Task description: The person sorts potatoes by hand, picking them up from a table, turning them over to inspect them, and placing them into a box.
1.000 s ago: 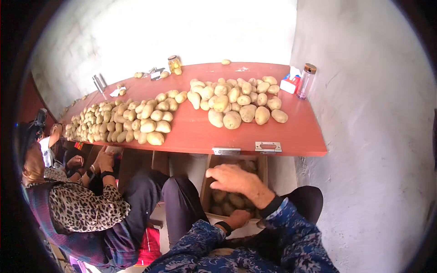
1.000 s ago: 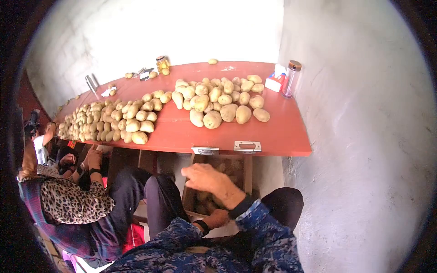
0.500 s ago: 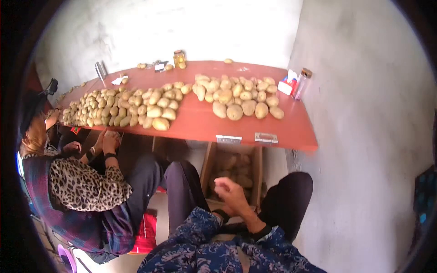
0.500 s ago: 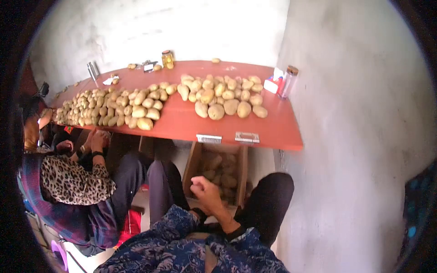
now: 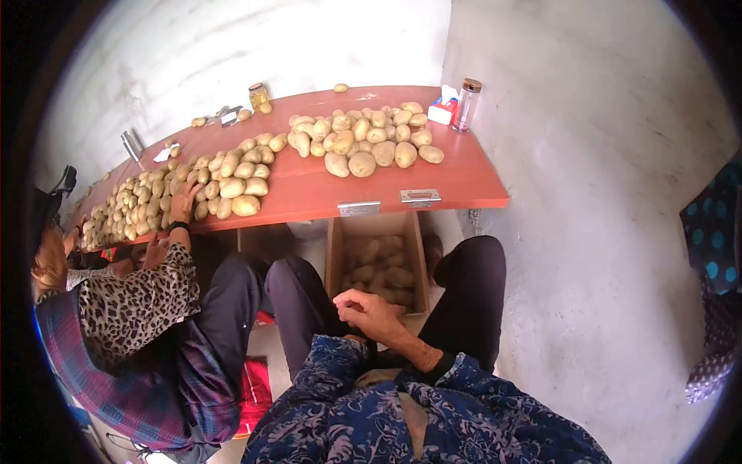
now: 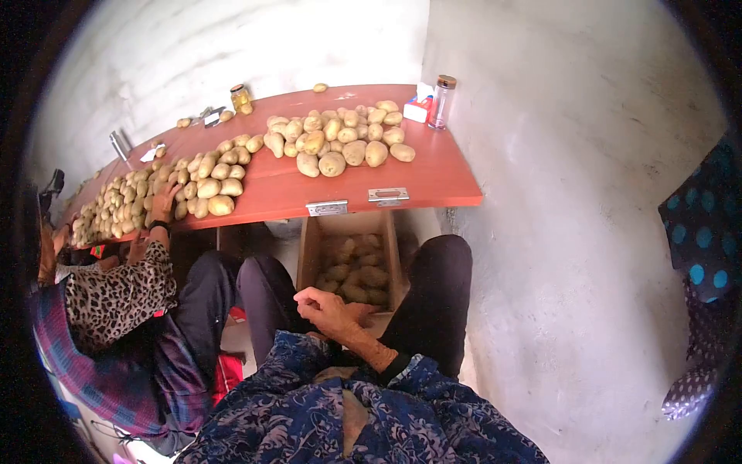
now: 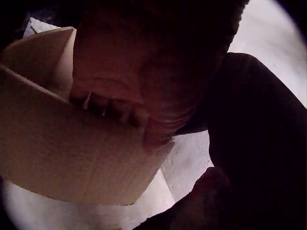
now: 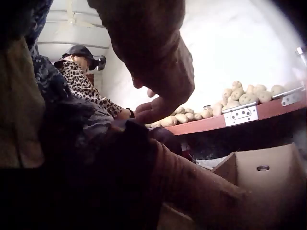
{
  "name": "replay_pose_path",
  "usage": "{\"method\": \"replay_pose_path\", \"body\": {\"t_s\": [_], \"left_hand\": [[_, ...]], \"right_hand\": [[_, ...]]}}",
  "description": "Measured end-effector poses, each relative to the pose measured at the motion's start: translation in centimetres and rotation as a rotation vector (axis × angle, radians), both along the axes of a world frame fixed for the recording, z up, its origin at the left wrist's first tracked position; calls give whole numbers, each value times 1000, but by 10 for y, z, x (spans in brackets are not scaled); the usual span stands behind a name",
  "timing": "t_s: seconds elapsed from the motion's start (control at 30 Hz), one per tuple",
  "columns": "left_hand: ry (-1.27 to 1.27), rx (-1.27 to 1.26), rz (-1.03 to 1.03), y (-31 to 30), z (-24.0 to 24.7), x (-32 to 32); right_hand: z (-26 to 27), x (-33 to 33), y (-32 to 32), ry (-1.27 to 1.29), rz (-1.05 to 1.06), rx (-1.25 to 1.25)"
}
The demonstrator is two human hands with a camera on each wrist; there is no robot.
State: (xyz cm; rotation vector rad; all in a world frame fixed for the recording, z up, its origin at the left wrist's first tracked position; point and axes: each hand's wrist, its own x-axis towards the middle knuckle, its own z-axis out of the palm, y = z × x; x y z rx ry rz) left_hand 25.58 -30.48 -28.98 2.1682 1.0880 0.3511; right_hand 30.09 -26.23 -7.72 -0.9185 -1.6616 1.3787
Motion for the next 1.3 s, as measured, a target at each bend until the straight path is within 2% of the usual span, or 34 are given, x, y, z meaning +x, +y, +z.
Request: {"method": "replay_pose_path", "body": {"t_s": [0.13,0.43,0.63,0.7,0.9,1.07,1.23,1.3], "left_hand": [[2,-17,21,24,8,8],[95,-3,15,125,53,-6],[161,-152,-61,81,41,2],[180,-195,-80,65,36,0],[222,-224,-130,65,48,7],[181,-189,-144,55,76,9],[234,-196,-186,56,82,7],[135,-230,-100,50,82,7]], "right_hand": [[5,4,0,52,30,-128],[-12,4,14,132,47,-269],[-15,-2,-5,151,17,-233],[-5,-2,-9,78,21,-242],[-8,-12,-34,57,-20,-220],[-7,-18,-39,51,-19,-177],[-4,-17,-39,103,-35,-224],[1,-16,-40,107,-23,-243]]}}
